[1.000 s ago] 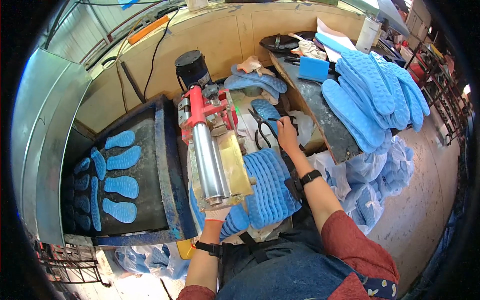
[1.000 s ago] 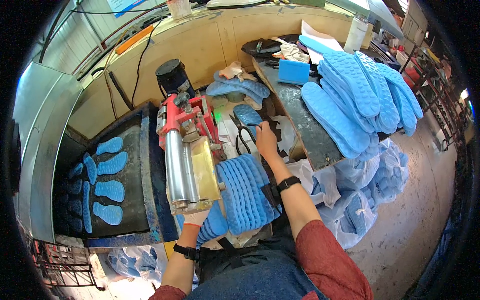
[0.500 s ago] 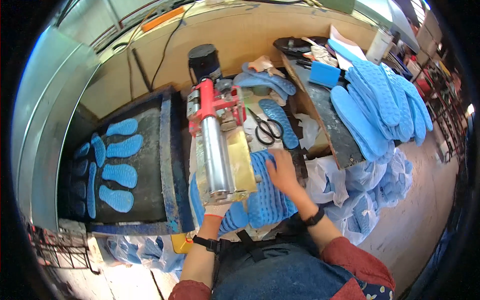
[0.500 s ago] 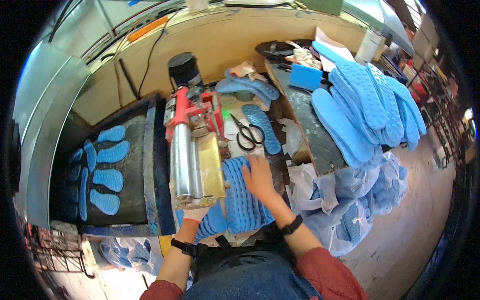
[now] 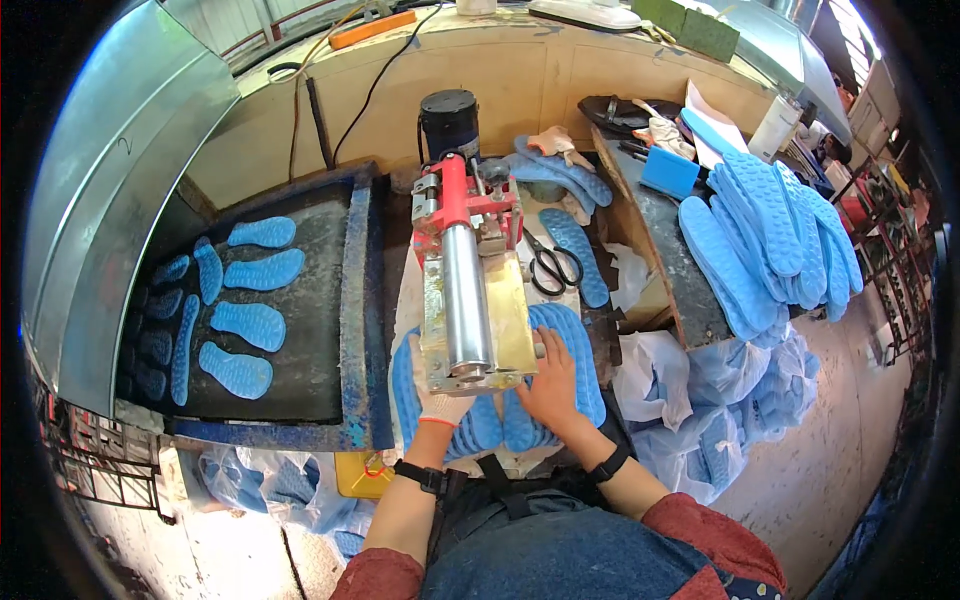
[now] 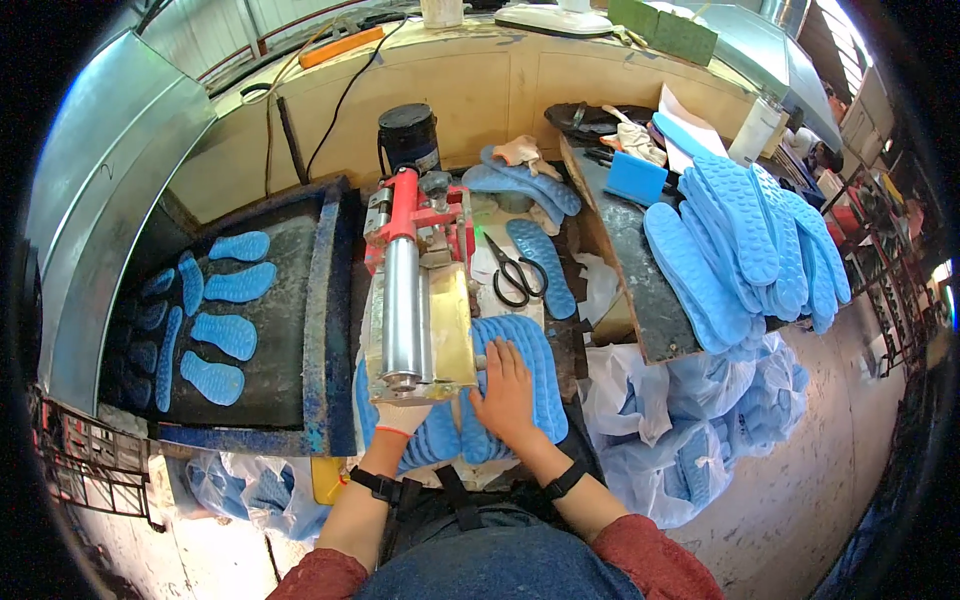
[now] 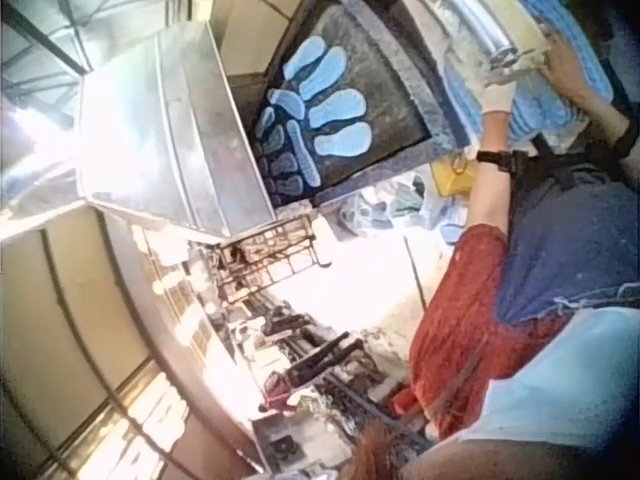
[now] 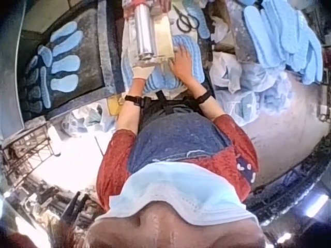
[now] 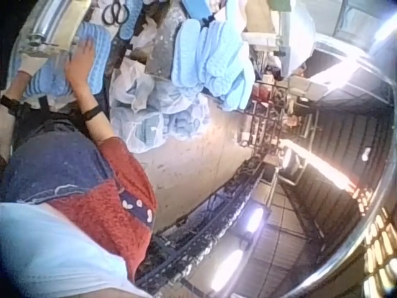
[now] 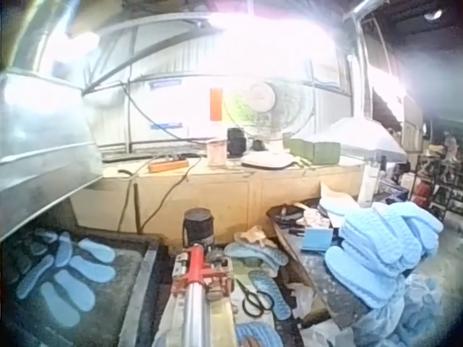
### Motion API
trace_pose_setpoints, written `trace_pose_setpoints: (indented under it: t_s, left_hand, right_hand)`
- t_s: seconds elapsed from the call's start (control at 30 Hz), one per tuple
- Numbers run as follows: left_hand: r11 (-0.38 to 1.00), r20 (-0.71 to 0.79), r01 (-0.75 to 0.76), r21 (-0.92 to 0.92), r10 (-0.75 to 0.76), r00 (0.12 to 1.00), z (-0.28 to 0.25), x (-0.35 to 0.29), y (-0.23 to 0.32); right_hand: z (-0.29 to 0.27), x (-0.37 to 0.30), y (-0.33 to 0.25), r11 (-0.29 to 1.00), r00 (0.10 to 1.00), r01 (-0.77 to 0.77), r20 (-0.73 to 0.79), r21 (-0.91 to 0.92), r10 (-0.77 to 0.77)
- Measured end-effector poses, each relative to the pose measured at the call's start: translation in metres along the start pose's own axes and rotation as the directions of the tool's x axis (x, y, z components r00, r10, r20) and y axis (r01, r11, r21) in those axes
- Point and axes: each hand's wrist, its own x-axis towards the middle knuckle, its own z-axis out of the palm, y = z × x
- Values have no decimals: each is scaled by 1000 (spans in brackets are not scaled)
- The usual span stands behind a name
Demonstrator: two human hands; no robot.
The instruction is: Applying adhesive to blue shoe insoles using an industrial roller machine.
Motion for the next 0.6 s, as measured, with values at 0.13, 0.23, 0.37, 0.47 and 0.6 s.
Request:
trace_pose_setpoints:
  t_s: [0.13, 0.23, 0.37, 0.47, 0.6]
  left_hand:
    - [980, -105, 71, -185, -92, 990, 16, -8, 9]
    - [923, -182, 94, -374, -173, 968, 22, -11, 12]
    - [995, -7, 42, 89, -41, 999, 2, -10, 0]
    - [689, 89, -113, 716, 71, 994, -27, -2, -15]
    - [369, 114, -133, 920, 73, 991, -44, 1, -15]
  right_hand:
    - [-3, 1, 0, 1000, 1000, 8, -23, 4, -8]
    - [-7, 2, -1, 1000, 1000, 3, 12, -7, -3]
    - [-12, 5, -3, 999, 998, -37, 43, -12, 38]
    - [-13, 4, -3, 998, 997, -57, 55, 37, 55]
    - [-8, 3, 2, 999, 999, -40, 16, 17, 40]
